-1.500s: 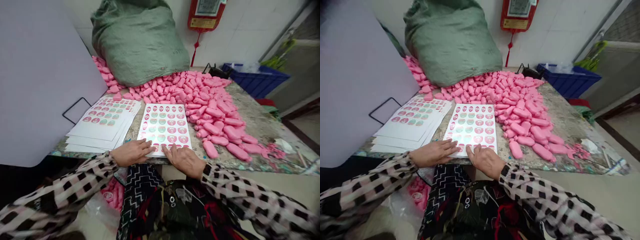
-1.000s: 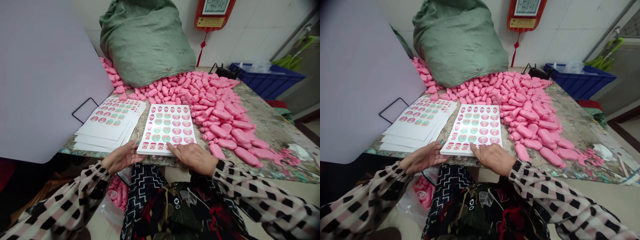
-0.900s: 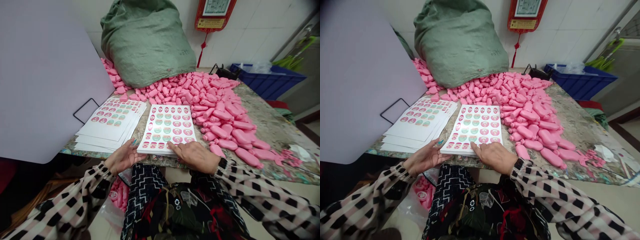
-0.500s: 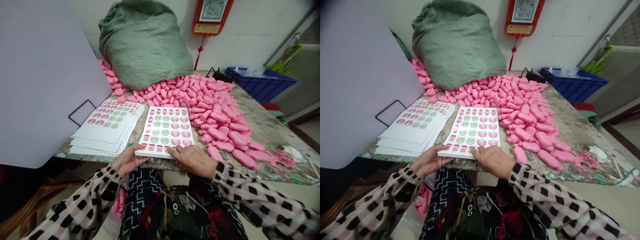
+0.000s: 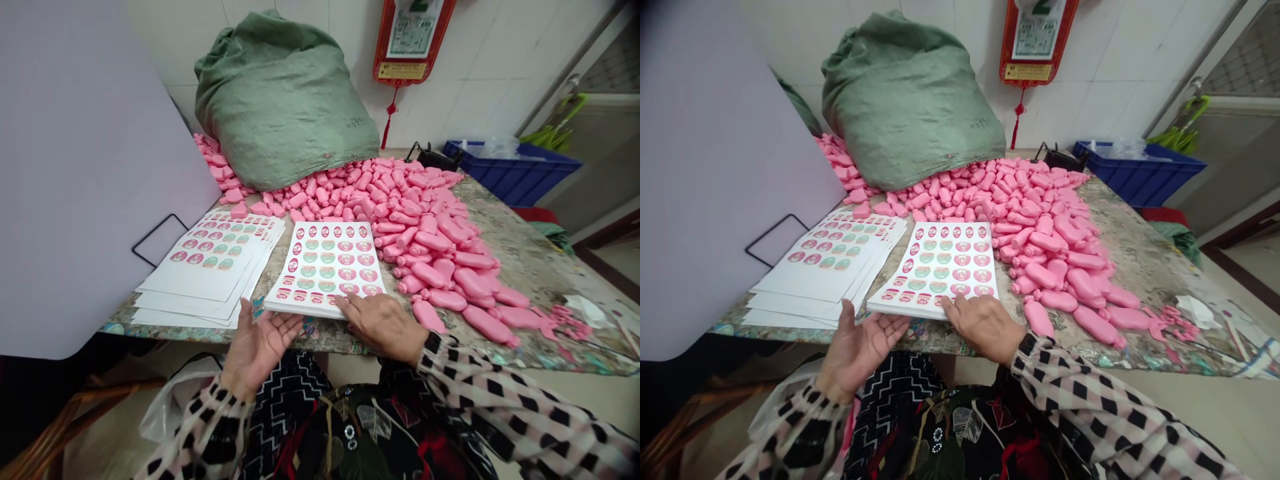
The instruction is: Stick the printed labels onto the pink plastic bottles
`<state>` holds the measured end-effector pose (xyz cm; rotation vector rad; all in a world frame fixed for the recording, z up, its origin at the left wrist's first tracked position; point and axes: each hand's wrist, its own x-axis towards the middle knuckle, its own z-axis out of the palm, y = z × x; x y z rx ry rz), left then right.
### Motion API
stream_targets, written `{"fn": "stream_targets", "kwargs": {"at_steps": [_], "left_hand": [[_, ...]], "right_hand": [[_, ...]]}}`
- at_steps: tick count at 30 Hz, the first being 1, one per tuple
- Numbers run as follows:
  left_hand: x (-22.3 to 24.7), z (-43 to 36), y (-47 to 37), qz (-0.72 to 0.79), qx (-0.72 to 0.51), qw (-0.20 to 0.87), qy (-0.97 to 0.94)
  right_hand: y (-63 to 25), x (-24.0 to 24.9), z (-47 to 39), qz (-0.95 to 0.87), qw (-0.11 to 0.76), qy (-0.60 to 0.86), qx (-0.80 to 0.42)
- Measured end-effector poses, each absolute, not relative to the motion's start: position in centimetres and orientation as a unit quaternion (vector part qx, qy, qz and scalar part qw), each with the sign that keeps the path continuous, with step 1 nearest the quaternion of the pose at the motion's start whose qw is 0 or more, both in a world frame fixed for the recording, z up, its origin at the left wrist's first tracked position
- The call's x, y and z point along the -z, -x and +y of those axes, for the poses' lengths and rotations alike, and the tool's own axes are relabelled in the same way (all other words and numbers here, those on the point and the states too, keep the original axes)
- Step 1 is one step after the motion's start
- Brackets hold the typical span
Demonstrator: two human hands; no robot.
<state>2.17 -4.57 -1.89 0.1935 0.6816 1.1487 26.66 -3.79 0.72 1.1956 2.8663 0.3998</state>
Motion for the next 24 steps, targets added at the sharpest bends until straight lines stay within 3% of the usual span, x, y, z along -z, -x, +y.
{"fn": "stream_targets", "kwargs": {"at_steps": [6,12,17,20,24], "left_hand": [[2.5,-7.0,-8.3,0.261,-0.546,0.796,-0.036],[2.3,-4.5,-11.6,0.393,-0.606,0.692,-0.005],[2.9,-4.7,-10.2,0.424,-0.581,0.695,-0.001],[2.5,-5.3,-8.9,0.432,-0.584,0.686,-0.025],[1.7,-6.0,-7.0,0.467,-0.582,0.664,-0.042]], "right_hand": [[-25.7,-1.7,-3.7,0.924,0.033,-0.353,-0.146],[-23.9,-0.8,-4.9,0.922,0.017,-0.352,-0.163],[-23.9,-0.5,-5.9,0.925,0.002,-0.365,-0.101],[-25.4,-1.2,-5.8,0.928,-0.069,-0.364,0.041],[-28.0,-0.8,-5.3,0.851,-0.241,-0.417,0.209]]}}
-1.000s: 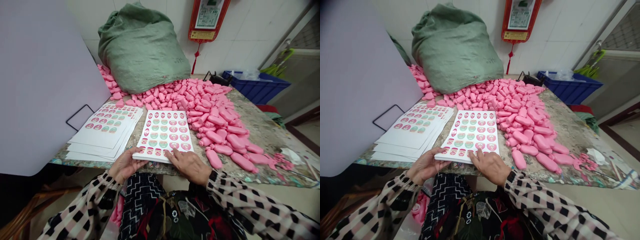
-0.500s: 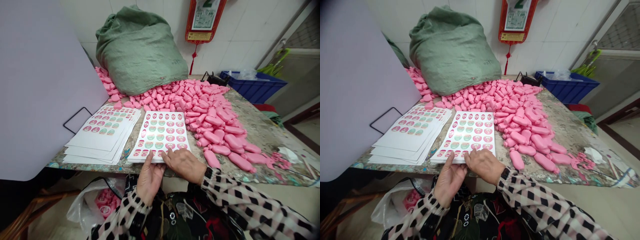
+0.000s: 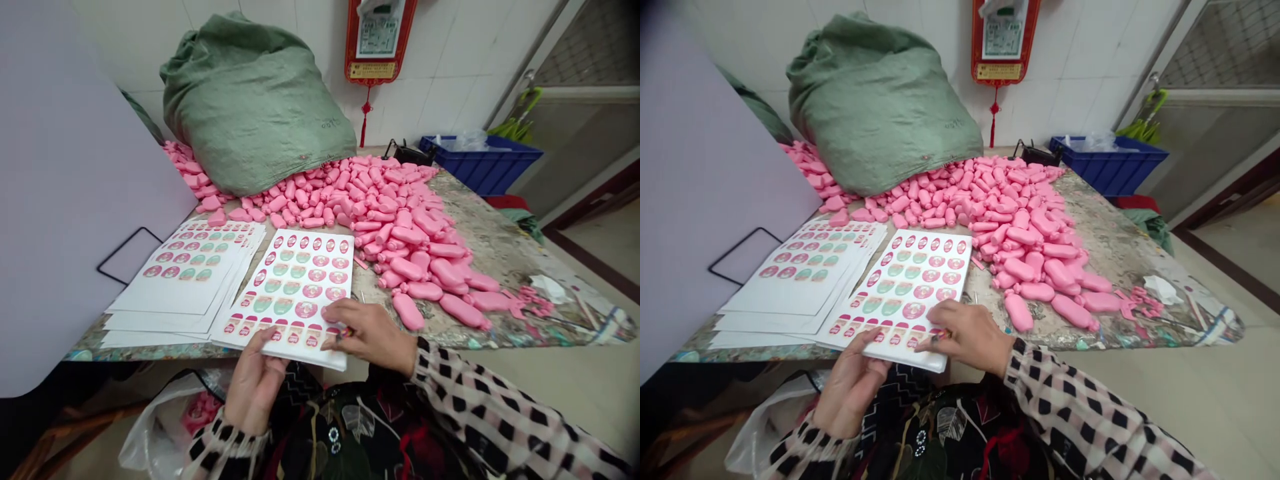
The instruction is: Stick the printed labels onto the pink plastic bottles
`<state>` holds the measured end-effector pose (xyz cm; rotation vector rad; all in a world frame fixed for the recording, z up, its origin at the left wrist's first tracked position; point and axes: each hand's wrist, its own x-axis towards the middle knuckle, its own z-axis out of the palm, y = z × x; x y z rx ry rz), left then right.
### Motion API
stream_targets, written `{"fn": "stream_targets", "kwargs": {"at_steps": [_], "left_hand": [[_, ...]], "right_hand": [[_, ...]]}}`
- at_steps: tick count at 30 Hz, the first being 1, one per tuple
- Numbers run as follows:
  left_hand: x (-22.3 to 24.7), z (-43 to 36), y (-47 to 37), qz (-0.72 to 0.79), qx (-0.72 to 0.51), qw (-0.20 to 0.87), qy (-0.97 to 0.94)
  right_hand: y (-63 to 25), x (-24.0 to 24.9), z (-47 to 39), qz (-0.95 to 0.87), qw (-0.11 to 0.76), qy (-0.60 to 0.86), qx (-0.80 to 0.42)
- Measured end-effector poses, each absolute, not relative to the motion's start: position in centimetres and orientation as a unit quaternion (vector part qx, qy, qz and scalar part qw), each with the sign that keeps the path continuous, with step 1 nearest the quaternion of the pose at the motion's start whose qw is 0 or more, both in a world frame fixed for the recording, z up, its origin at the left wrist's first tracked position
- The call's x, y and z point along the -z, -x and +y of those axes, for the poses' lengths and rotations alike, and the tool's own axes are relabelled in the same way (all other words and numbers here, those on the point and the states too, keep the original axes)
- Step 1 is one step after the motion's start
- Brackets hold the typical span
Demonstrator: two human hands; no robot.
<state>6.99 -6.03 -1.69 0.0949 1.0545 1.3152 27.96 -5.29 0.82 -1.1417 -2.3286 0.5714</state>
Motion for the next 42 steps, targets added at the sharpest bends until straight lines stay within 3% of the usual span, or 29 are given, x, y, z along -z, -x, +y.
{"fn": "stream_targets", "kwargs": {"at_steps": [5,7,11,14,23,42], "left_hand": [[0.8,-6.5,-4.9,0.496,-0.564,0.659,-0.036],[0.2,-6.5,-4.4,0.498,-0.560,0.662,-0.027],[-0.8,-6.2,-3.7,0.503,-0.551,0.666,-0.009],[-1.2,-6.1,-3.2,0.508,-0.538,0.673,-0.001],[-1.1,-6.6,-1.0,0.469,-0.528,0.708,0.019],[-0.3,-7.5,0.2,0.490,-0.527,0.693,0.035]], "right_hand": [[-29.9,2.1,-4.0,-0.592,0.432,0.585,-0.347],[-30.0,2.8,-3.4,-0.455,0.466,0.620,-0.437],[-29.3,2.7,-2.1,-0.282,0.409,0.535,-0.683],[-28.4,2.3,-1.0,-0.184,0.397,0.425,-0.793],[-26.9,1.6,-0.1,-0.187,0.464,0.382,-0.777],[-25.5,-2.4,-0.3,-0.375,0.481,0.381,-0.695]]}}
